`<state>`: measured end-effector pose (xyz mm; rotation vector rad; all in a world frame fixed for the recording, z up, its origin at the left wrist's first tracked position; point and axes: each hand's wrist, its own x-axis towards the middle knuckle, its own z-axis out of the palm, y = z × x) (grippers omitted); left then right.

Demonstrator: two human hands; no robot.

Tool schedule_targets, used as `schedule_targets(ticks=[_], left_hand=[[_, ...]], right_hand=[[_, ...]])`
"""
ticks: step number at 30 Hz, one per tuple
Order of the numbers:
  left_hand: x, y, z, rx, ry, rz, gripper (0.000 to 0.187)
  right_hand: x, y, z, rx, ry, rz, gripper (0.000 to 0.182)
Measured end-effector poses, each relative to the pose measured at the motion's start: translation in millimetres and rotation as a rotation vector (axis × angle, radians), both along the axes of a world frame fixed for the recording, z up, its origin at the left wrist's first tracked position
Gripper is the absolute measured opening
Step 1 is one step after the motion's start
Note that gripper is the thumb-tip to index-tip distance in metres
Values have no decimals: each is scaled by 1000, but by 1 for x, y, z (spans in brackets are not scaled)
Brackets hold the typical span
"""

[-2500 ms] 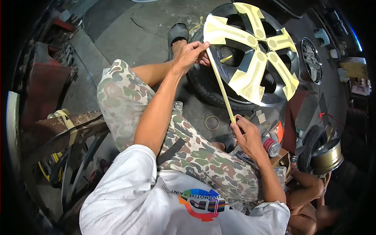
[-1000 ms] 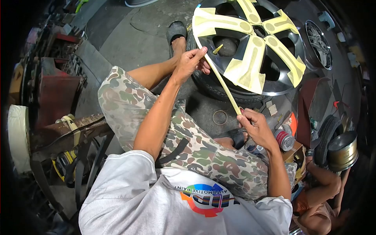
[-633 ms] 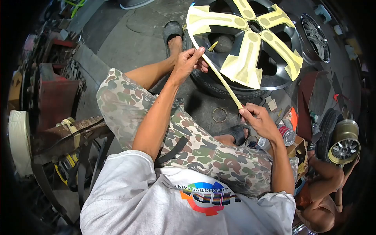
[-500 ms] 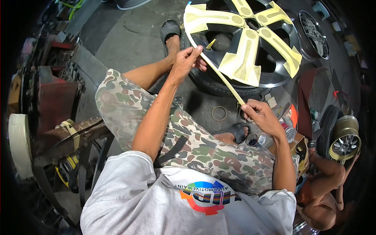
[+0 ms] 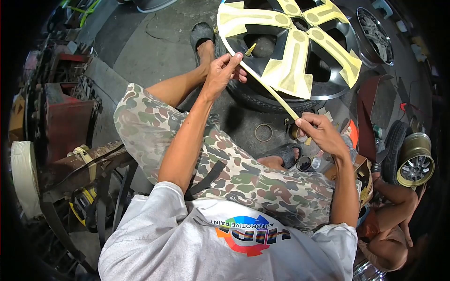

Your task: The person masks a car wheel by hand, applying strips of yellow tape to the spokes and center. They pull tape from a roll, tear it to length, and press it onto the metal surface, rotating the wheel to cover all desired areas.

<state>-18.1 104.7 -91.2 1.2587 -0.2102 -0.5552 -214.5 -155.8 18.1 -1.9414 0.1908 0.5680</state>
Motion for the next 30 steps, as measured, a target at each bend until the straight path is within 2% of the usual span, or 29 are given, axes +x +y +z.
schedule_targets(ticks=[5, 10, 16, 18, 19, 26, 28, 30], left_hand=[[3, 2, -2, 29, -20, -3, 40], [6, 3, -1, 24, 40, -26, 55], [13, 10, 6, -28, 59, -41, 62], [16, 11, 5, -19, 66, -40, 62], [18, 11, 5, -13, 73, -50, 62], [18, 12, 8, -4, 75, -61, 57], [18, 12, 6, -22, 71, -16, 54], [18, 12, 9, 57, 18, 46, 50]], right_hand=[[1, -2, -9, -18, 23, -18, 39], [-2, 4, -8, -83, -48, -18, 40], [-2, 16, 4, -123, -65, -58, 37], [0, 21, 11, -110, -107, -121, 35], [-3, 15, 2, -200, -220, -59, 33], [-8, 31, 16, -109, -148, -197, 33], [-10, 28, 13, -165, -311, -90, 34], [-14, 31, 13, -173, -322, -98, 34]])
